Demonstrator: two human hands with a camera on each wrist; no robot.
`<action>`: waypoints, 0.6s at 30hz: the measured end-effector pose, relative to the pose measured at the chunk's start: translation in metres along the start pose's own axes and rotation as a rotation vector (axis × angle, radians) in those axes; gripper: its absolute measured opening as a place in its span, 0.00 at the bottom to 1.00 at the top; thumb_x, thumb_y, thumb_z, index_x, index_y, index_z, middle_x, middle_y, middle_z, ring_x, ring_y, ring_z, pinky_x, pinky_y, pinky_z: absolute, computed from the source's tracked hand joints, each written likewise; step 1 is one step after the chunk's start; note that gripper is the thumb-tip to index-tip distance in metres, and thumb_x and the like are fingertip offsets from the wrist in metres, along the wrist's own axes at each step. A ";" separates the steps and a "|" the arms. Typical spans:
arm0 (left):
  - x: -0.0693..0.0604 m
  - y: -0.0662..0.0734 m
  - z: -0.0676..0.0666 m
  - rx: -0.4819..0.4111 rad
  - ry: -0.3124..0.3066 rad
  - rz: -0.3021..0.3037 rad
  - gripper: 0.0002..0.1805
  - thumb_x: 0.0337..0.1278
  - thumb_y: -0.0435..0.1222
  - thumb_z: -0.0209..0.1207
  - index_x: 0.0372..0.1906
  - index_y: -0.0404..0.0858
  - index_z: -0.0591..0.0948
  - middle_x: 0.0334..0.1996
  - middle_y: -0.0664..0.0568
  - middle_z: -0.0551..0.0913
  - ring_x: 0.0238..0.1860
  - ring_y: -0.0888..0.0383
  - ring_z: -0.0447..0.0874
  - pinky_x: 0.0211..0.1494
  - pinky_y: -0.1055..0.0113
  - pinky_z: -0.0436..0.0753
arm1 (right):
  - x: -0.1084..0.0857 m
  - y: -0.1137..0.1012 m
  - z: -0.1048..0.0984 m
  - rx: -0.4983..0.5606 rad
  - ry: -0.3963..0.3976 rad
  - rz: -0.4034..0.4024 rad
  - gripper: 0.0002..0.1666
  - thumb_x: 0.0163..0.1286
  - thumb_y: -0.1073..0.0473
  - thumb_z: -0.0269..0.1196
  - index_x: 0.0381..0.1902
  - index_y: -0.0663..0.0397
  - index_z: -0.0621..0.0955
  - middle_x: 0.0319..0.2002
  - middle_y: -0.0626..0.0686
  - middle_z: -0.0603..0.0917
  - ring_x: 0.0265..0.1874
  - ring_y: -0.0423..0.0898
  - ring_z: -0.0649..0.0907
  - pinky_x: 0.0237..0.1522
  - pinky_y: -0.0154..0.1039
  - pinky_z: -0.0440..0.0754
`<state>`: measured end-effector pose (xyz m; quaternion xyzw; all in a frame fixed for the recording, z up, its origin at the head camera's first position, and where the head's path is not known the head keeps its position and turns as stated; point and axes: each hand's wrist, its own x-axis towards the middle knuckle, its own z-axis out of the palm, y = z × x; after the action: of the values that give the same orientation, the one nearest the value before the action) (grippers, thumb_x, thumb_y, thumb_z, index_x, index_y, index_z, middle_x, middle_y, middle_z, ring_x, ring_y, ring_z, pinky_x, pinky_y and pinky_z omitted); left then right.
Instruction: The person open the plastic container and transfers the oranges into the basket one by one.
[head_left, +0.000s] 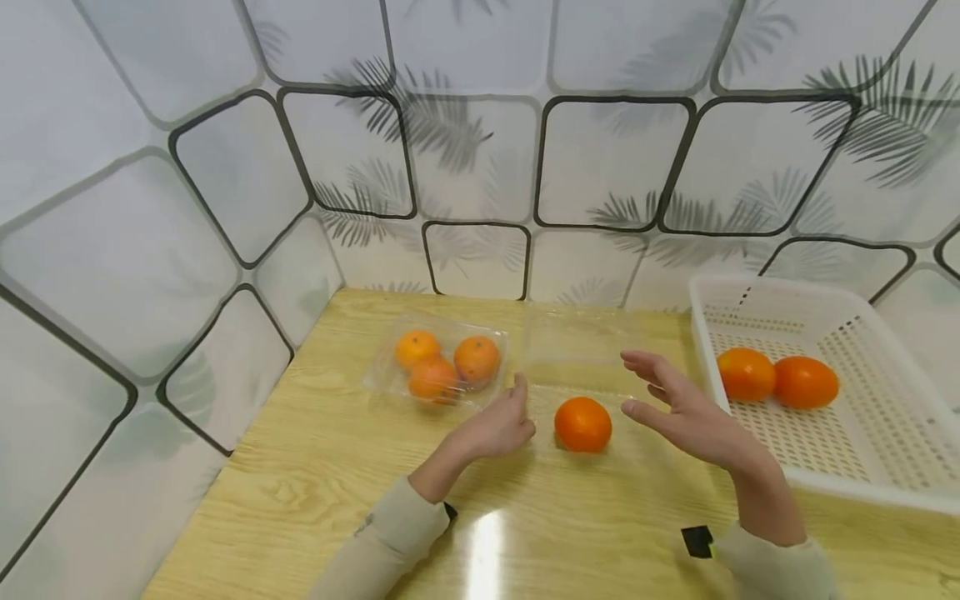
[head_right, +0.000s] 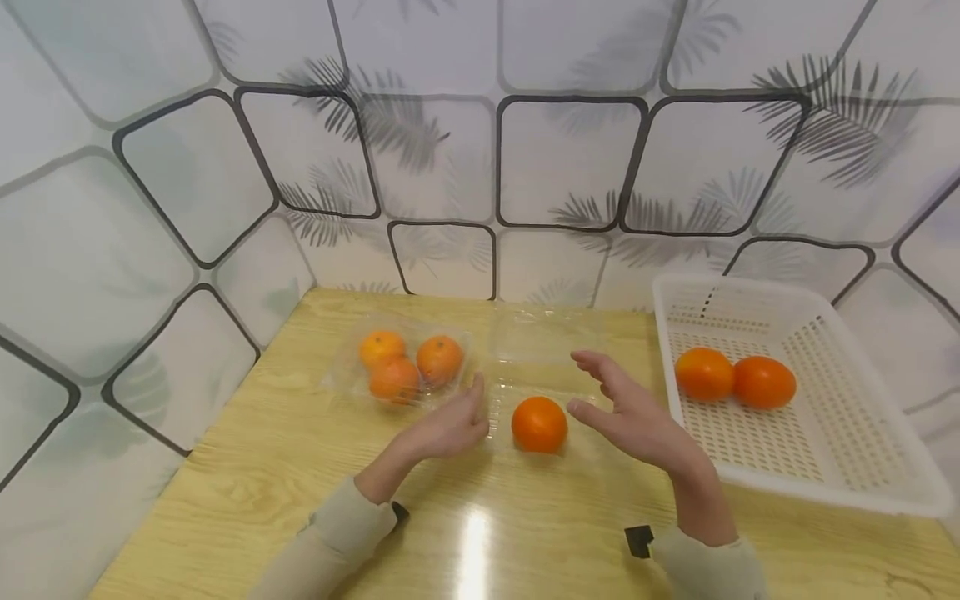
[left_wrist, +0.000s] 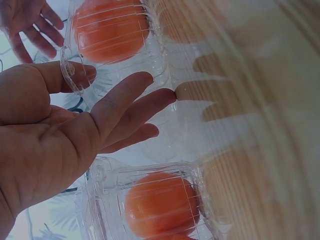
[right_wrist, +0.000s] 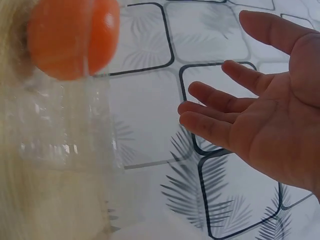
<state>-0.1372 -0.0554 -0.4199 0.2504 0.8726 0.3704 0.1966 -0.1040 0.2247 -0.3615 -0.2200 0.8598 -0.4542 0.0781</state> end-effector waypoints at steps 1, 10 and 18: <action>0.000 0.000 0.000 0.000 0.003 0.006 0.45 0.66 0.27 0.48 0.74 0.21 0.32 0.13 0.60 0.59 0.13 0.66 0.51 0.20 0.72 0.59 | 0.000 0.001 0.002 0.005 -0.003 -0.004 0.37 0.75 0.55 0.59 0.75 0.55 0.58 0.73 0.63 0.61 0.71 0.63 0.61 0.68 0.67 0.55; -0.001 -0.003 -0.003 0.038 0.003 -0.002 0.45 0.65 0.28 0.48 0.74 0.19 0.33 0.14 0.59 0.60 0.15 0.65 0.52 0.23 0.70 0.61 | 0.008 0.011 0.017 -0.039 -0.015 -0.011 0.39 0.71 0.55 0.64 0.74 0.54 0.61 0.71 0.62 0.65 0.69 0.63 0.65 0.67 0.68 0.58; 0.002 -0.001 -0.001 0.057 0.000 -0.013 0.45 0.66 0.30 0.49 0.75 0.21 0.33 0.18 0.58 0.64 0.19 0.63 0.56 0.35 0.64 0.70 | 0.007 0.016 0.018 -0.092 -0.013 0.010 0.45 0.65 0.55 0.69 0.74 0.59 0.61 0.72 0.62 0.64 0.68 0.67 0.64 0.64 0.71 0.61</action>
<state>-0.1392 -0.0553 -0.4201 0.2502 0.8845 0.3440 0.1918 -0.1093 0.2159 -0.3838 -0.2219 0.8803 -0.4124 0.0757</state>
